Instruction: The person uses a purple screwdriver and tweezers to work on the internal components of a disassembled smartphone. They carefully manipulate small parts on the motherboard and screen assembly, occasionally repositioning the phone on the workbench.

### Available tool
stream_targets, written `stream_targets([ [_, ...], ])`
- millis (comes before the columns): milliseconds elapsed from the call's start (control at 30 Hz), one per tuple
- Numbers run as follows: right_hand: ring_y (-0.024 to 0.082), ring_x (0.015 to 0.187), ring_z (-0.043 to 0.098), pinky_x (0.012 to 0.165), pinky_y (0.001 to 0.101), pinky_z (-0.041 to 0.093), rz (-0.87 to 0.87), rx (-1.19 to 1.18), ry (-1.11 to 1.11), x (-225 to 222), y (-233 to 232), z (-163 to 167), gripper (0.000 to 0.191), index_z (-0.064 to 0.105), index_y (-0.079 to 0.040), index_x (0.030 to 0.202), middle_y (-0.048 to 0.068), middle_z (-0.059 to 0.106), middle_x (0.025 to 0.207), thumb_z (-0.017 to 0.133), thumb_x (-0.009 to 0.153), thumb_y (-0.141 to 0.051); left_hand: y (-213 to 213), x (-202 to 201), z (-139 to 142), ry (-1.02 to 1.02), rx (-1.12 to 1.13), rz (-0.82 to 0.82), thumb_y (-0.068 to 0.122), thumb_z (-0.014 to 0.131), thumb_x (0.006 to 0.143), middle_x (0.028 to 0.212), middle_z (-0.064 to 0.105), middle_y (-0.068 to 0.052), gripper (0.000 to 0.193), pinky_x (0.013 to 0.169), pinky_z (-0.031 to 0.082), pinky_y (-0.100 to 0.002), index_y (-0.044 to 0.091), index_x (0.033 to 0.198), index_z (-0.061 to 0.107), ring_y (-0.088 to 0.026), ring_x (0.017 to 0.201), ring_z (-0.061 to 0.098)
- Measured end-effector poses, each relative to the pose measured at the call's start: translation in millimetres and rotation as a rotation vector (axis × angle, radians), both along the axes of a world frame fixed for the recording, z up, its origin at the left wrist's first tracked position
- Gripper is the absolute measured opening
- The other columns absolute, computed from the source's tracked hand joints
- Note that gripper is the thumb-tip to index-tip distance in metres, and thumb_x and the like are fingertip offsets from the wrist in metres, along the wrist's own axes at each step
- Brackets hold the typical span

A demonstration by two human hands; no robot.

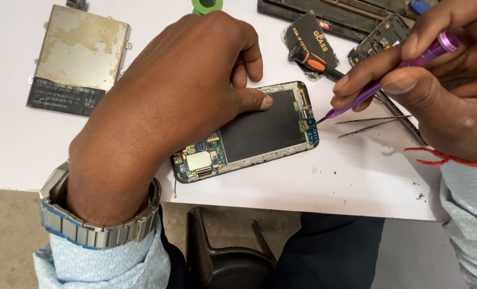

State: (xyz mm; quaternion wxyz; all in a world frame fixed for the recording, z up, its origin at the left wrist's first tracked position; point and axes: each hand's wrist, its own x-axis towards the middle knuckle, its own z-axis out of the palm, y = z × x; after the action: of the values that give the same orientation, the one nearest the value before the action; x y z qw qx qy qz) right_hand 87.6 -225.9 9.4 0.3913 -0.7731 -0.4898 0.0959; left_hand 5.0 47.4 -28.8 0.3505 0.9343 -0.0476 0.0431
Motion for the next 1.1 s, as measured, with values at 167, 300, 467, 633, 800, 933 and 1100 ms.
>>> stream_targets([
  [167, 0.032, 0.103, 0.077, 0.089, 0.0399, 0.065, -0.017, -0.002, -0.004, -3, 0, 1, 0.020, 0.043, -0.005, 0.122, 0.023, 0.070, 0.098, 0.053, 0.112, -0.020, 2, 0, 0, -0.023, -0.024, -0.010, 0.030, 0.090, 0.077, 0.072, 0.067, -0.005, 0.028, 0.061, 0.049, -0.038, 0.009, 0.083, 0.072, -0.019, 0.066, 0.065],
  [300, 0.031, 0.102, 0.078, 0.089, 0.0396, 0.065, -0.021, 0.001, 0.006, -4, 0, 0, 0.021, 0.044, -0.006, 0.122, 0.022, 0.071, 0.097, 0.054, 0.112, -0.021, 1, 0, 0, -0.004, -0.026, -0.004, 0.030, 0.090, 0.077, 0.071, 0.067, -0.005, 0.028, 0.060, 0.048, -0.038, 0.009, 0.083, 0.072, -0.019, 0.066, 0.065],
  [467, 0.031, 0.101, 0.077, 0.090, 0.0402, 0.068, -0.039, 0.052, 0.047, -7, -4, -3, 0.021, 0.045, -0.007, 0.122, 0.022, 0.070, 0.098, 0.055, 0.114, -0.024, 1, 0, 1, 0.002, -0.013, -0.002, 0.030, 0.090, 0.077, 0.070, 0.067, -0.005, 0.028, 0.060, 0.049, -0.037, 0.010, 0.083, 0.072, -0.018, 0.066, 0.066],
  [633, 0.030, 0.100, 0.078, 0.091, 0.0402, 0.066, -0.098, 0.059, 0.070, -3, -8, -6, 0.021, 0.045, -0.010, 0.121, 0.021, 0.071, 0.099, 0.055, 0.116, -0.027, 1, 0, 1, 0.008, -0.015, 0.002, 0.030, 0.090, 0.077, 0.071, 0.068, -0.005, 0.027, 0.060, 0.050, -0.037, 0.010, 0.085, 0.073, -0.018, 0.066, 0.067],
  [800, 0.030, 0.103, 0.078, 0.091, 0.0414, 0.066, -0.055, 0.026, 0.067, 3, -10, -5, 0.017, 0.044, -0.009, 0.118, 0.021, 0.070, 0.097, 0.054, 0.116, -0.023, 1, 0, 1, 0.008, -0.003, 0.003, 0.030, 0.090, 0.077, 0.071, 0.068, -0.005, 0.028, 0.060, 0.049, -0.037, 0.010, 0.084, 0.073, -0.018, 0.066, 0.066],
  [933, 0.031, 0.103, 0.077, 0.091, 0.0417, 0.065, -0.047, 0.033, 0.075, 2, -9, -6, 0.016, 0.044, -0.008, 0.119, 0.021, 0.070, 0.097, 0.054, 0.116, -0.021, 1, 0, -1, -0.032, -0.015, -0.008, 0.030, 0.090, 0.077, 0.071, 0.067, -0.005, 0.028, 0.060, 0.049, -0.037, 0.010, 0.083, 0.072, -0.018, 0.066, 0.066],
  [1100, 0.031, 0.104, 0.077, 0.092, 0.0419, 0.068, -0.027, 0.032, 0.077, -1, -8, -3, 0.016, 0.044, -0.007, 0.119, 0.022, 0.070, 0.098, 0.053, 0.116, -0.020, 1, 1, 0, 0.031, -0.007, 0.003, 0.032, 0.089, 0.078, 0.069, 0.067, -0.005, 0.028, 0.059, 0.049, -0.037, 0.010, 0.083, 0.072, -0.017, 0.064, 0.065],
])
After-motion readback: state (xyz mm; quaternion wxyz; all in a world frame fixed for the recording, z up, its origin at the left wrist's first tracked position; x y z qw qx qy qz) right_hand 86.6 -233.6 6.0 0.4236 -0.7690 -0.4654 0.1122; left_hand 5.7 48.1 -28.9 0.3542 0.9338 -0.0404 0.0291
